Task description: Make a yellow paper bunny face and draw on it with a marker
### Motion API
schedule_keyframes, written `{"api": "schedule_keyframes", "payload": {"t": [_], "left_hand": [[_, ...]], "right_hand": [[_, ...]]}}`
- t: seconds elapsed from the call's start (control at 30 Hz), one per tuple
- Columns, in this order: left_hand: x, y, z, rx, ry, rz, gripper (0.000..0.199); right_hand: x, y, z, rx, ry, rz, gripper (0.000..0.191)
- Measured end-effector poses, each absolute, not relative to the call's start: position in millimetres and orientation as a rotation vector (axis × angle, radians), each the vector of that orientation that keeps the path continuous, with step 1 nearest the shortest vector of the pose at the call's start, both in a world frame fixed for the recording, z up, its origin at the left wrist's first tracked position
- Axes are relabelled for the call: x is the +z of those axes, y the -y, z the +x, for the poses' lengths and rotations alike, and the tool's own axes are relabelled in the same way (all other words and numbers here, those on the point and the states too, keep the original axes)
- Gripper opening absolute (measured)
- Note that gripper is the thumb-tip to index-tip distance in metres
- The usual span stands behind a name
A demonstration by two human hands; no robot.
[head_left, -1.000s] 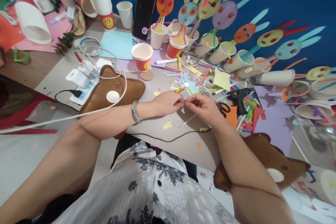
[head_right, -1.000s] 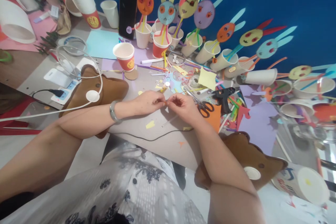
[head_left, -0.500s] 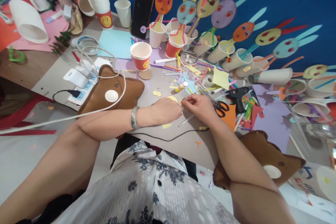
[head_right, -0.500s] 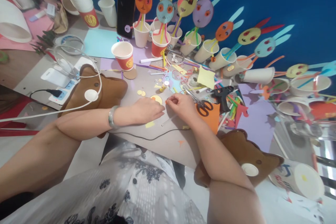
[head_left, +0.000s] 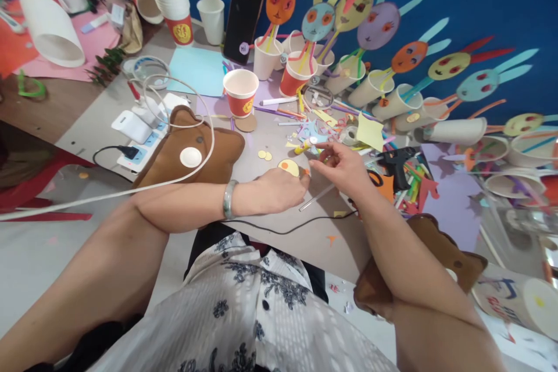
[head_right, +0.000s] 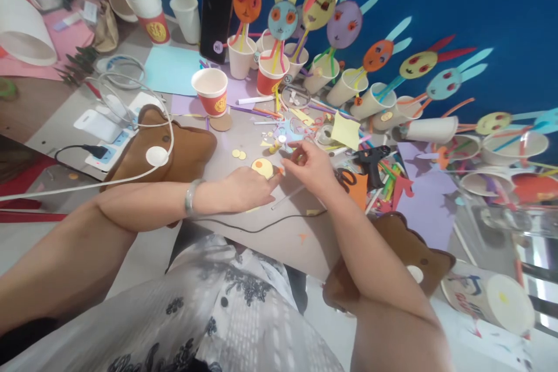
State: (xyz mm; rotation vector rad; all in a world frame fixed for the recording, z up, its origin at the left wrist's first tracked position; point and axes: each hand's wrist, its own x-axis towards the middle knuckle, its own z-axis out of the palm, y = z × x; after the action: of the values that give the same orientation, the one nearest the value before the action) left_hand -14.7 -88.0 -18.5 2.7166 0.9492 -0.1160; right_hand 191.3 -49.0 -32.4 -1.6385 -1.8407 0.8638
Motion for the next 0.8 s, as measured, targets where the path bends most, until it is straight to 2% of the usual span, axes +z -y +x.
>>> {"api": "schedule_keyframes", "payload": {"t": [0.1,0.27,0.57,0.8], "left_hand": [[-13,88,-16,-0.146,-0.943,2.697,0.068],[-15,87,-18,-0.196,-0.972,2.649,0.075],[-7,84,-20,-0.248,-0.976,2.63,0.069],[-11,80,-19,-0.208,-0.977,2.628,0.072]], "right_hand": [[-39,36,181,0.826,1.883,-1.6,0.041],[-49,20,169,0.945,1.831,-1.55,0.026],[-14,54,195,0.812,1.756,-1.491,0.029],[-27,83,211,0.691,1.877,-1.588,0.036]]}}
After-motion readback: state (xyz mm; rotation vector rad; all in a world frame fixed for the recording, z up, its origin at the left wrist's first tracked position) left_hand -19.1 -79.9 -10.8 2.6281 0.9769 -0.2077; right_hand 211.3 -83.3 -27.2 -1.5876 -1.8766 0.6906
